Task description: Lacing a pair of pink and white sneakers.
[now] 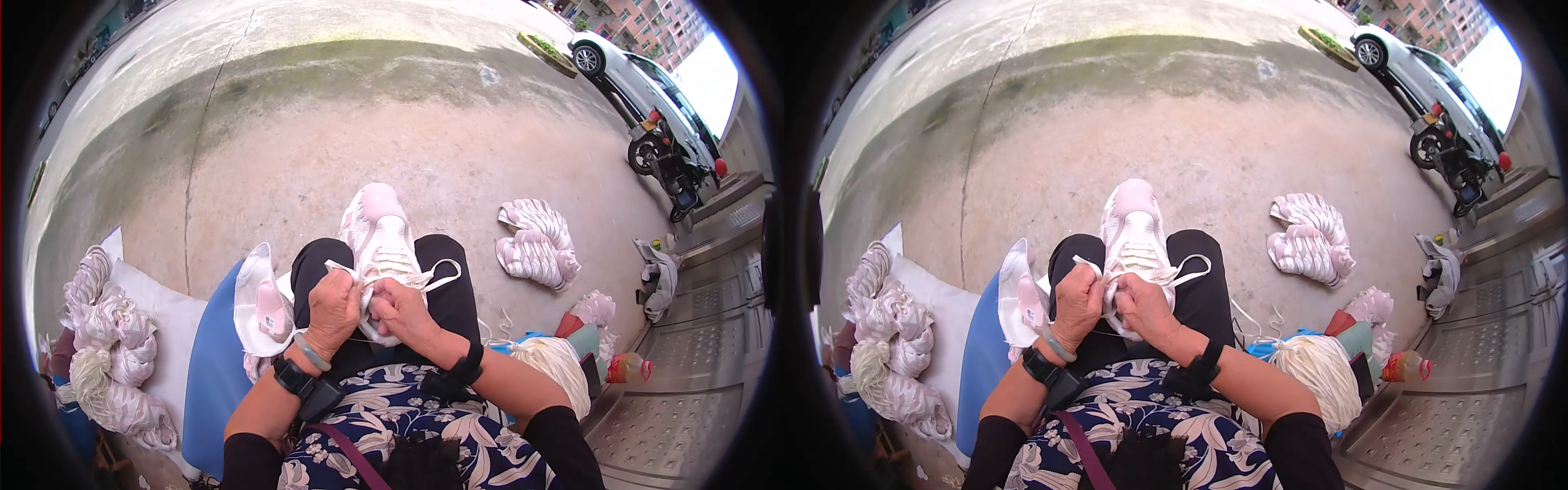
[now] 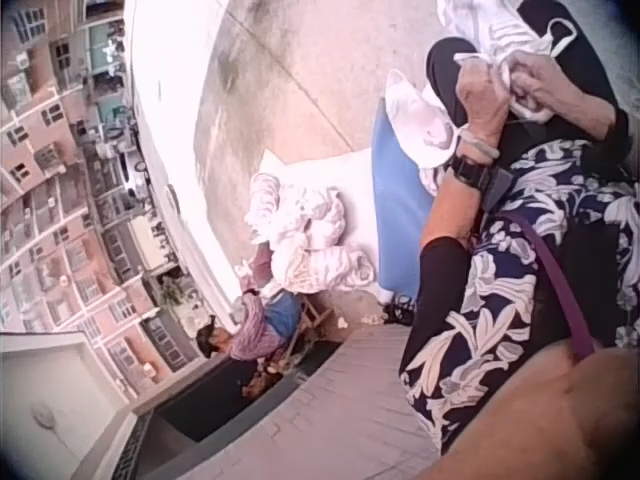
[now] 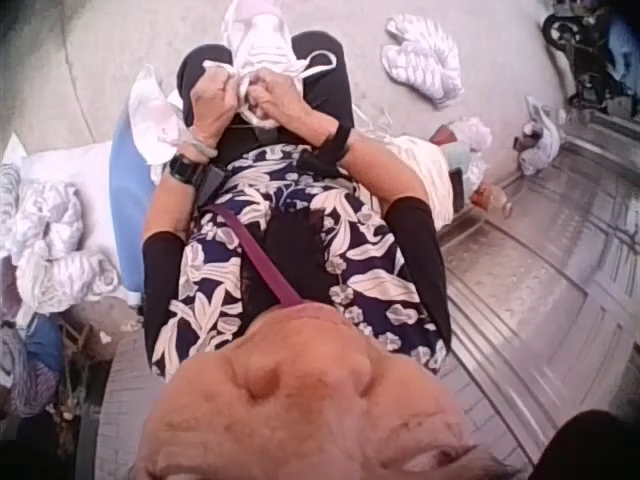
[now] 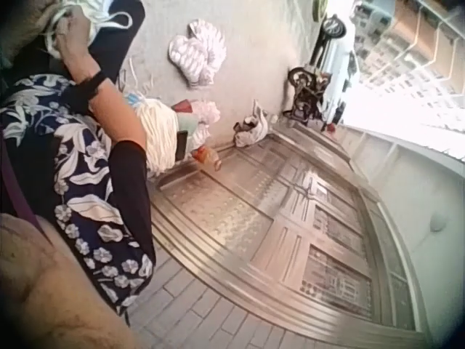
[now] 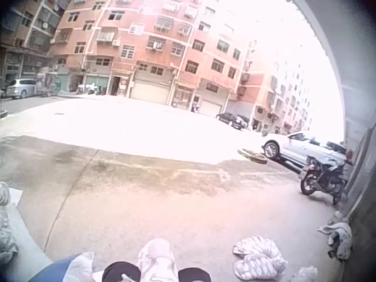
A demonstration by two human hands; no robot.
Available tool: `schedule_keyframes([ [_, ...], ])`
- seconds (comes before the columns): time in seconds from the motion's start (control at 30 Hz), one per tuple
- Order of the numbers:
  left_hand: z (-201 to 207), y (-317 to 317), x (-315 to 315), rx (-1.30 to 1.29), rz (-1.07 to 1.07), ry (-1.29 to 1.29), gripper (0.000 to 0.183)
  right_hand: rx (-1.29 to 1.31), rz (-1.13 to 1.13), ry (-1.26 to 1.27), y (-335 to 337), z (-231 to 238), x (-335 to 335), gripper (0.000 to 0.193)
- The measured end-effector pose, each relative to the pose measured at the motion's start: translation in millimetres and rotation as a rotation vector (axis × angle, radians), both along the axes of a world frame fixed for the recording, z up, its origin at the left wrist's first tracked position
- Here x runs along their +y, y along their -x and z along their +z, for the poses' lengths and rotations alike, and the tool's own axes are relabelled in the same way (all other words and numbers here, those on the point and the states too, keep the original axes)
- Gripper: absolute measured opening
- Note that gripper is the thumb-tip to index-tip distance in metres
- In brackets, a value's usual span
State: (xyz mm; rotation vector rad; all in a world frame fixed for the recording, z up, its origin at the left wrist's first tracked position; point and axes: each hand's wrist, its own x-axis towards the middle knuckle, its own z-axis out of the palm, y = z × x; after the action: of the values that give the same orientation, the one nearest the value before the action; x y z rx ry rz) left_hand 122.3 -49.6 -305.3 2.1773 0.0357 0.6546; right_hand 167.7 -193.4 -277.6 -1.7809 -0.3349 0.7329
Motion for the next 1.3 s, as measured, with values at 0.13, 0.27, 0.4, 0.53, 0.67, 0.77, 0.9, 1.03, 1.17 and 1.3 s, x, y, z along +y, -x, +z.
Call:
schedule_keyframes([
  [0.13,7.2,-8.1,-7.1,-0.058,-0.05,-0.093,0.012,0.098,-0.074,-0.083,-6.6,-9.9,-5.0,0.016],
  [0.27,0.6,-8.4,-6.3,-0.007,-0.062,-0.043,0.011,0.189,-0.089,-0.161,-7.9,-14.8,0.3,0.018],
  [0.4,-0.9,-6.2,-8.3,-0.063,-0.071,-0.024,0.01,0.164,-0.073,-0.212,-7.4,-23.2,-1.0,0.017],
  [0.53,-7.0,3.2,-4.4,0.033,-0.071,0.112,0.01,0.216,-0.074,-0.141,-1.3,-16.2,0.0,0.015],
  [0.67,-11.9,10.4,-8.8,0.052,0.024,0.234,0.014,0.089,-0.035,-0.047,3.2,-19.5,4.6,0.003],
  [0.77,-8.8,3.3,-12.7,0.078,0.078,0.336,0.019,-0.007,-0.048,-0.032,1.7,-15.8,3.6,0.008],
  [0.9,-10.9,-10.1,-13.6,0.195,0.072,0.933,0.02,0.063,-0.061,0.003,1.7,-4.9,-13.1,0.01],
  [1.03,-0.5,-9.9,-11.6,0.185,0.15,1.155,0.01,-0.177,0.08,0.077,13.4,15.4,-55.6,0.011],
  [1.17,-2.5,-2.5,-13.0,0.141,0.153,1.201,0.007,-0.207,0.051,0.098,19.6,31.9,-109.8,0.011],
  [1.3,-2.5,14.7,-22.9,0.247,0.067,1.059,0.005,-0.167,-0.042,0.093,19.4,28.8,-142.1,0.01],
])
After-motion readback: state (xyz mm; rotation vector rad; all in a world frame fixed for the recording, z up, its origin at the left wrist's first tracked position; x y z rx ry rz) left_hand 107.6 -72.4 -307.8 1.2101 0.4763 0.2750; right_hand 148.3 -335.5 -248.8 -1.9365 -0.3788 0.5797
